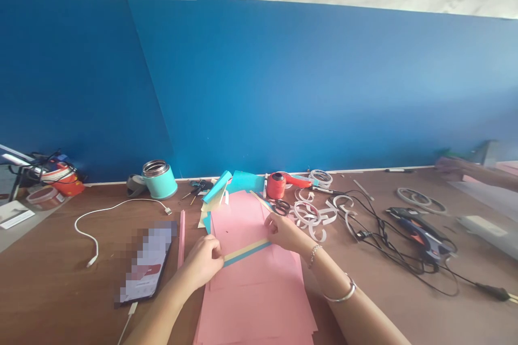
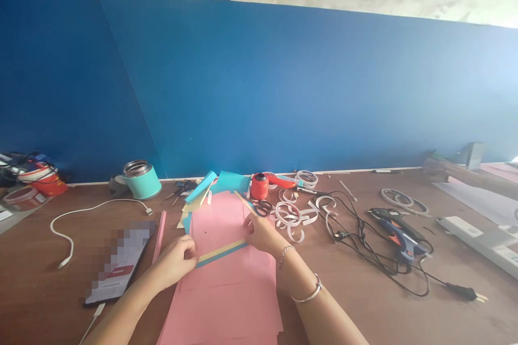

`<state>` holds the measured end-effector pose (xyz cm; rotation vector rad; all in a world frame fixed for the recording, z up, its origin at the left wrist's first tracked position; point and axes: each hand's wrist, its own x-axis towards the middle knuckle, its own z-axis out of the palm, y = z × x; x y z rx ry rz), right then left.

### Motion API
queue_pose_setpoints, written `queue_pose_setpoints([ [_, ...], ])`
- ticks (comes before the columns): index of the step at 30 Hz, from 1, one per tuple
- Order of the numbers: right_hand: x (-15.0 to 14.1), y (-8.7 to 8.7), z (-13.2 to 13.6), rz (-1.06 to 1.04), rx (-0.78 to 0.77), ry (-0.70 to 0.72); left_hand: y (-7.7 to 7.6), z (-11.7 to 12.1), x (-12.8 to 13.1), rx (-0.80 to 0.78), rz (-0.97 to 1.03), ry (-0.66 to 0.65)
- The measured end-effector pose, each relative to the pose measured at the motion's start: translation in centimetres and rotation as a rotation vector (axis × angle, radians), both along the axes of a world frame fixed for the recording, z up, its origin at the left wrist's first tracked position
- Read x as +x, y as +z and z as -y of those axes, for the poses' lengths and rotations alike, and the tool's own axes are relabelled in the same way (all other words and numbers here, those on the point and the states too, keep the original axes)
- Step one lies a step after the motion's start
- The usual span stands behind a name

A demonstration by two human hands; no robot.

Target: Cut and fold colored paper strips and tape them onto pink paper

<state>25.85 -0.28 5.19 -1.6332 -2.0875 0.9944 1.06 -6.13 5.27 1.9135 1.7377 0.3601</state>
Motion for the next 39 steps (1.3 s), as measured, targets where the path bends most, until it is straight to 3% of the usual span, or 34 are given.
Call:
queue_pose_setpoints([
  [20,-0.2,0.1,0.2,0.063,0.046,-0.003,0.2,0.2,0.3,0.006,-0.019,0.014],
  [27,0.5,0.1,-0.3,0.146,0.061,-0.127,1.1,0.5,0.2,-0.015,-0.086,0.115],
  [32,2.0,-0.8,-1.2,-0.011,0.009,-0.151,1.6,0.4,-0.6,-0.048,0.021,0.104],
  [34,2.2,-1.0,-1.3,-0.028,0.012,-0.153,1.3,0.2,-0.7,0.006,0.069,0.113],
  [36,2.1,-1.0,-1.1,-0.015,0.029,-0.162,0.6,0.1,-0.5,0.173,0.060,0.102],
  [39,1.5,-0.7,-0.7,0.041,0.080,-0.157,-0.7,0.6,0.5,0.367,0.008,-0.077],
])
